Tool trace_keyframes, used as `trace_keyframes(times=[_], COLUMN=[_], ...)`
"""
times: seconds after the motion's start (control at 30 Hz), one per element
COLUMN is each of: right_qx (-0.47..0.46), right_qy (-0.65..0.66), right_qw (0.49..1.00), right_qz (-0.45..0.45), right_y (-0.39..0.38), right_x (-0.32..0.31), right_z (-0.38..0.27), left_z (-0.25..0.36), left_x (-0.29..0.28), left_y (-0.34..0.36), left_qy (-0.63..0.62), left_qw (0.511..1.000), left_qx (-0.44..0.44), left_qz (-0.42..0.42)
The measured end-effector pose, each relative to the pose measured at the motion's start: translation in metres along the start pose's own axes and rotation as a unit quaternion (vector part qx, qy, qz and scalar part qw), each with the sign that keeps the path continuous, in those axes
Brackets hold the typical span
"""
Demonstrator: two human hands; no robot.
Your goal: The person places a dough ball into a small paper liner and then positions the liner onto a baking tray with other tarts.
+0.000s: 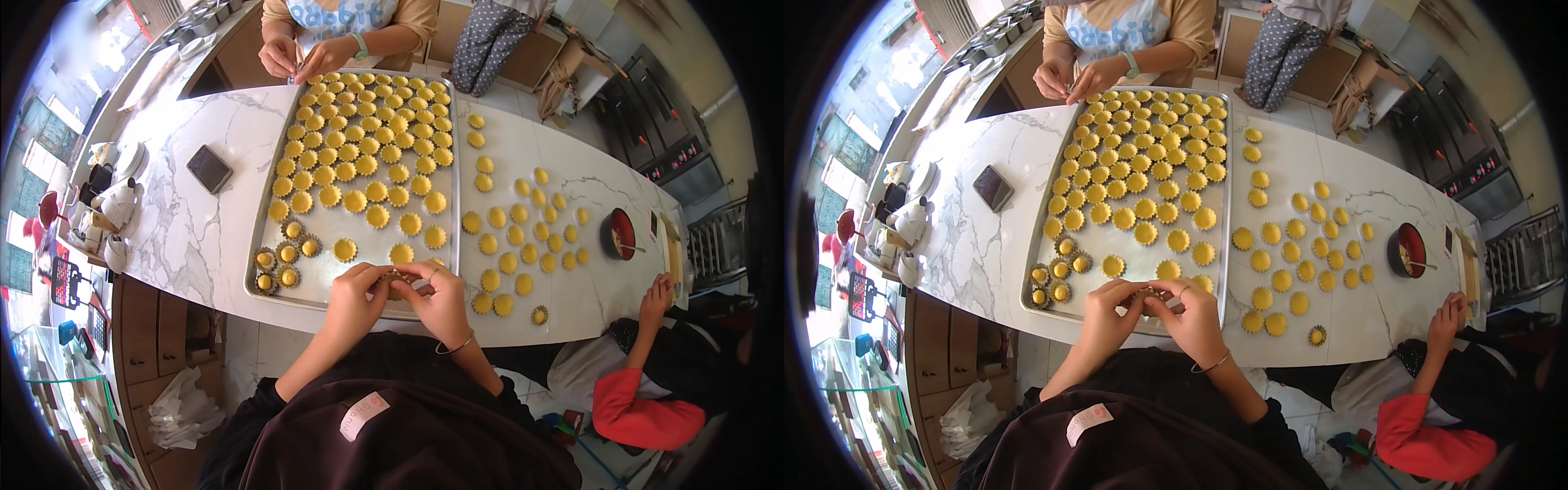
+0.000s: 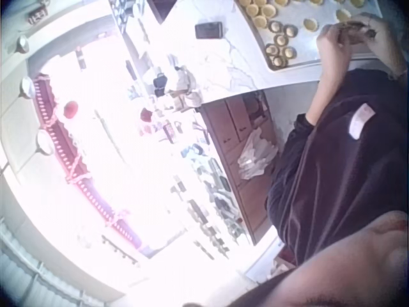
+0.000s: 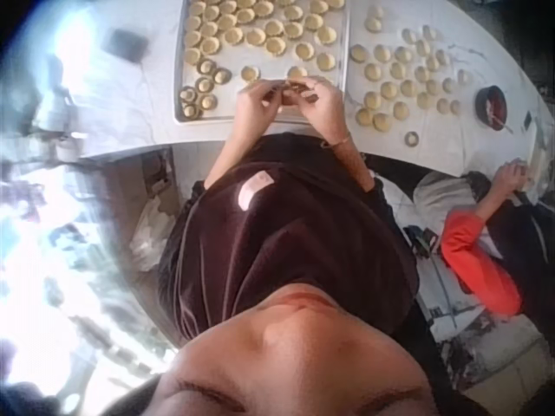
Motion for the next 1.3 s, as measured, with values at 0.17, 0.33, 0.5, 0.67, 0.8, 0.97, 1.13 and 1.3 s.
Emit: trace_keyframes(times=[0.17, 0.33, 0.5, 0.67, 0.8, 0.97, 1.13, 1.3], right_qx=[-0.077, -0.024, -0.073, -0.026, -0.024, 0.03, 0.006, -0.032], right_qy=[-0.046, -0.033, -0.068, -0.049, -0.067, -0.035, -0.046, -0.082], right_qw=[0.996, 0.998, 0.994, 0.998, 0.997, 0.997, 0.998, 0.996], right_qz=[0.015, 0.041, 0.033, 0.04, -0.004, 0.062, 0.043, 0.032], right_y=[0.001, 0.0, 0.003, 0.001, 0.0, -0.001, 0.001, 0.0], right_x=[0.001, 0.002, -0.001, 0.002, 0.003, 0.005, 0.002, 0.003], right_z=[0.0, 0.004, -0.006, 0.001, -0.001, 0.014, 0.001, 0.007], left_z=[0.01, 0.005, 0.009, 0.012, 0.005, 0.015, -0.005, 0.008], left_x=[-0.001, -0.001, -0.004, -0.004, -0.005, -0.002, -0.003, -0.001], left_y=[0.003, 0.001, 0.003, 0.004, 0.003, 0.004, 0.0, 0.002], left_qy=[0.051, -0.014, 0.012, 0.018, 0.067, 0.032, 0.006, 0.022], left_qw=[0.998, 1.0, 1.0, 1.0, 0.997, 0.999, 1.0, 1.0], left_qx=[0.008, -0.017, 0.003, 0.002, 0.037, 0.024, -0.016, -0.005], left_qz=[-0.039, 0.006, -0.005, 0.004, -0.01, 0.038, 0.024, 0.008])
Point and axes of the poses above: each hand's wrist, its own y-axis towards the middle knuckle, its own x-axis out of the palm, z = x × y, the point moved 4 cm from there along y, towards the middle knuckle, and after that the axes turned 14 degrees about -y, right-handed, at the moved point
